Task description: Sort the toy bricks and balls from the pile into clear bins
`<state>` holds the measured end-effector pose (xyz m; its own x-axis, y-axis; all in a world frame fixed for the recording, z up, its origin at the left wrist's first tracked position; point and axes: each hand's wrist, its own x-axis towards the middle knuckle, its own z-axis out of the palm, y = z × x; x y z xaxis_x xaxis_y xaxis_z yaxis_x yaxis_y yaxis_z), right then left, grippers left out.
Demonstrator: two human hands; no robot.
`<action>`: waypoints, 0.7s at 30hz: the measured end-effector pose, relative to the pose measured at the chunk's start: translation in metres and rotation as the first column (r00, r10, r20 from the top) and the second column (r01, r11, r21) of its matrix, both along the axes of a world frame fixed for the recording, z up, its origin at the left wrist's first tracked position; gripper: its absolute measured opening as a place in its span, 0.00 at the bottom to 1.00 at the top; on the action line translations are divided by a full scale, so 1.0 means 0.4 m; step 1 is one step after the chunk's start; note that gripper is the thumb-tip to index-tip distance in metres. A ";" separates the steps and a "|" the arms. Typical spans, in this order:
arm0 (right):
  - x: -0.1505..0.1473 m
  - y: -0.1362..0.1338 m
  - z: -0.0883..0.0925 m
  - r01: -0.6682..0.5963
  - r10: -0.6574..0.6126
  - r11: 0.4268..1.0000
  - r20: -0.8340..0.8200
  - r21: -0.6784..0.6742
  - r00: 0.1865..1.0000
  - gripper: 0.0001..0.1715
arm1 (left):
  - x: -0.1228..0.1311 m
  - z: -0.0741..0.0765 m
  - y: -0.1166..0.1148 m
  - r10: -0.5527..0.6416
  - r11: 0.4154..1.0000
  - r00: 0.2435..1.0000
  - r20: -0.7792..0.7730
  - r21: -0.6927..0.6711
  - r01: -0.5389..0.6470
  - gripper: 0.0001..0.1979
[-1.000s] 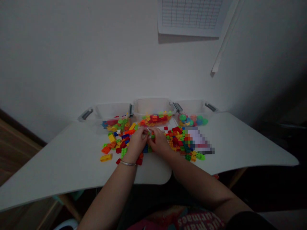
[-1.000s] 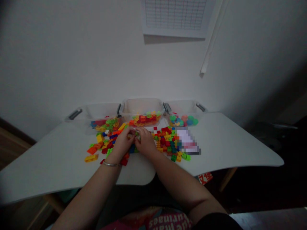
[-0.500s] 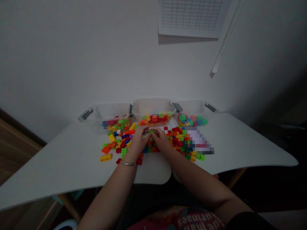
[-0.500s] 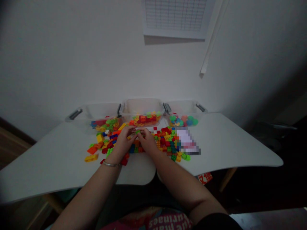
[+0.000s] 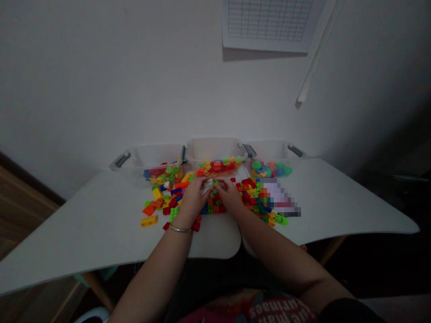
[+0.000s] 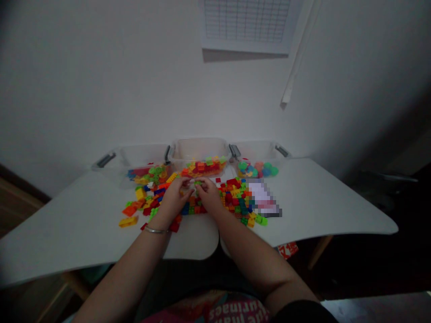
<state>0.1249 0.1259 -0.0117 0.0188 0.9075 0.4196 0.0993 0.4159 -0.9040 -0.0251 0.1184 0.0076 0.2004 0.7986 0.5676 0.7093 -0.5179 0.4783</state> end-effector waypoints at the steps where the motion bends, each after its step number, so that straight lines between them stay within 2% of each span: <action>1: 0.005 0.005 0.006 0.033 -0.033 0.999 -0.007 0.013 0.999 0.15 | -0.001 -0.001 0.000 0.009 1.000 1.000 -0.028 -0.013 -0.010 0.13; 4: 0.029 0.026 0.037 0.145 -0.146 0.986 -0.002 0.082 0.989 0.16 | -0.003 0.001 -0.004 0.015 0.997 0.989 -0.146 -0.077 -0.027 0.12; 8: 0.078 0.060 0.104 0.241 -0.259 0.940 0.042 0.239 0.965 0.16 | 0.001 0.011 -0.018 -0.011 0.986 0.952 -0.306 -0.164 -0.041 0.12; 10: 0.102 0.077 0.135 0.268 -0.308 0.918 0.100 0.293 0.946 0.16 | 0.002 0.015 -0.023 -0.002 0.983 0.941 -0.340 -0.175 -0.061 0.13; 13: 0.126 0.101 0.167 0.313 -0.375 0.900 0.173 0.303 0.911 0.16 | 0.004 0.016 -0.025 0.035 0.980 0.930 -0.366 -0.171 -0.104 0.12; 21: 0.136 0.130 0.196 0.271 -0.455 0.862 0.418 0.429 0.786 0.15 | 0.005 0.015 -0.025 0.080 0.971 0.917 -0.392 -0.176 -0.160 0.11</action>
